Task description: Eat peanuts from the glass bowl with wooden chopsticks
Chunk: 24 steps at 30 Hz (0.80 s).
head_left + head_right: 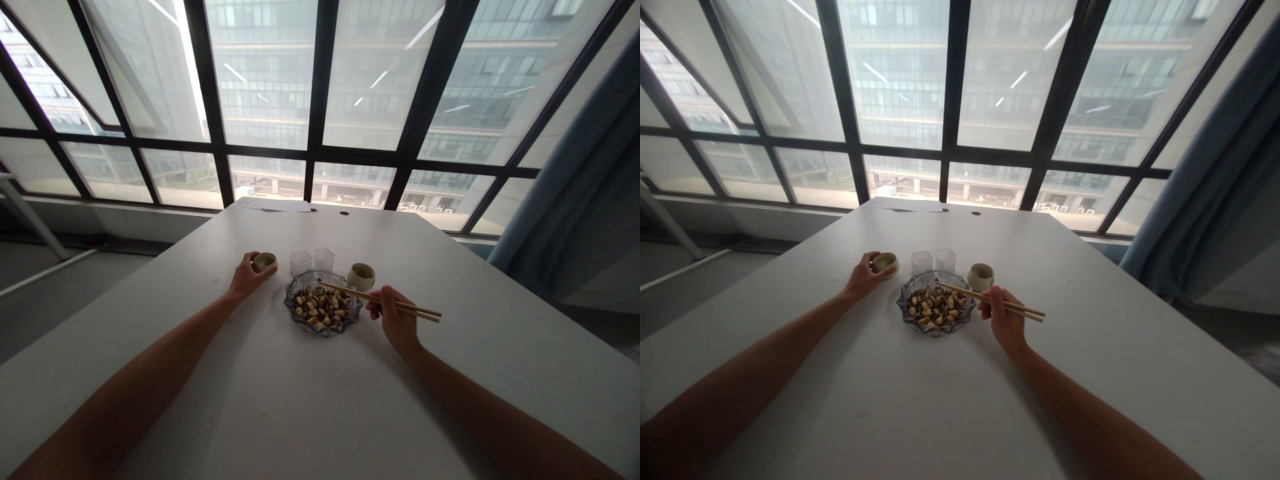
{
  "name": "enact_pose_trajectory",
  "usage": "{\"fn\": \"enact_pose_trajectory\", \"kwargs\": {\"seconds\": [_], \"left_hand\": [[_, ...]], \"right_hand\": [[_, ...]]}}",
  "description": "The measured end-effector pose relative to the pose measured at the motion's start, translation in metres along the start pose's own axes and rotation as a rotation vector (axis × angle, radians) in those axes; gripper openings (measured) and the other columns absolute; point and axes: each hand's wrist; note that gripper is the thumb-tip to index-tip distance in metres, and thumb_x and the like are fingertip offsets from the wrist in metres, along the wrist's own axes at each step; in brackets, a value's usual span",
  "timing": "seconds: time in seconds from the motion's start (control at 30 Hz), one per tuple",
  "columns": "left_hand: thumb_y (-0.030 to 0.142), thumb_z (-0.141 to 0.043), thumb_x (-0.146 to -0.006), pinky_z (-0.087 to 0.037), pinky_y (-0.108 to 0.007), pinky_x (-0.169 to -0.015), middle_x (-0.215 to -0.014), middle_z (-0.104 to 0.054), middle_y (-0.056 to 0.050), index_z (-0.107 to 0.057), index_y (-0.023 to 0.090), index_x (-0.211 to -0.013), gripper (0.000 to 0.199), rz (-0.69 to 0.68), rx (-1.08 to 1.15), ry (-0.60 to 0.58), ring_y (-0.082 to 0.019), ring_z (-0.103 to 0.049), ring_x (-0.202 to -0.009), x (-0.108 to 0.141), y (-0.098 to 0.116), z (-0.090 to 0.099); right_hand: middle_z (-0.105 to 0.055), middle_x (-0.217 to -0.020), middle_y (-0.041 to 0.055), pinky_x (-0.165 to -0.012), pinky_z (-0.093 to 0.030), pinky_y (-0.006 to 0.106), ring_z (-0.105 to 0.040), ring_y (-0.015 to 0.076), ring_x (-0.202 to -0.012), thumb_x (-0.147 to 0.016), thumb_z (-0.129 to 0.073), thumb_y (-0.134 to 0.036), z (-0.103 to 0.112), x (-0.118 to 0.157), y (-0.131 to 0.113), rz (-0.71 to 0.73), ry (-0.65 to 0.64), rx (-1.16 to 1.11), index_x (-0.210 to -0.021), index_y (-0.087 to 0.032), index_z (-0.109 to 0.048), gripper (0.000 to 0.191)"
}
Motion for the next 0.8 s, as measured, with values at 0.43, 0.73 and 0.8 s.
{"fn": "enact_pose_trajectory", "kwargs": {"seconds": [0.43,0.73,0.8], "left_hand": [[0.050,-0.069,-0.080,-0.034,-0.051,-0.112,-0.134,-0.062,-0.017,-0.050,0.019,-0.137,0.068,-0.421,-0.453,-0.256,-0.037,-0.054,-0.128,-0.021,0.087,-0.042],[0.019,-0.073,-0.070,-0.042,-0.047,-0.106,-0.128,-0.063,-0.013,-0.047,0.022,-0.140,0.075,-0.592,-0.449,-0.364,-0.034,-0.056,-0.122,-0.035,0.082,-0.043],[0.015,-0.073,-0.068,-0.042,-0.048,-0.107,-0.128,-0.061,-0.014,-0.047,0.021,-0.140,0.078,-0.665,-0.411,-0.353,-0.034,-0.053,-0.122,-0.034,0.078,-0.040]], "right_hand": [[-0.064,-0.052,0.0025,-0.038,-0.042,0.024,-0.053,0.0119,-0.039,-0.080,-0.060,-0.075,0.003,-0.003,0.010,-0.013,0.003,0.012,-0.069,-0.019,-0.066,0.057],[-0.064,-0.053,0.0032,-0.038,-0.043,0.025,-0.053,0.0124,-0.040,-0.081,-0.058,-0.075,0.003,-0.003,0.008,-0.001,-0.028,0.038,-0.071,-0.018,-0.068,0.059],[-0.064,-0.053,0.0032,-0.038,-0.043,0.025,-0.053,0.0124,-0.040,-0.080,-0.059,-0.075,0.002,-0.002,0.006,0.004,-0.031,0.043,-0.070,-0.018,-0.068,0.059]]}}
Point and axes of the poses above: each hand's wrist, its own x-axis away from the middle knuckle, its own z-axis out of the back of the hand, y = z × x
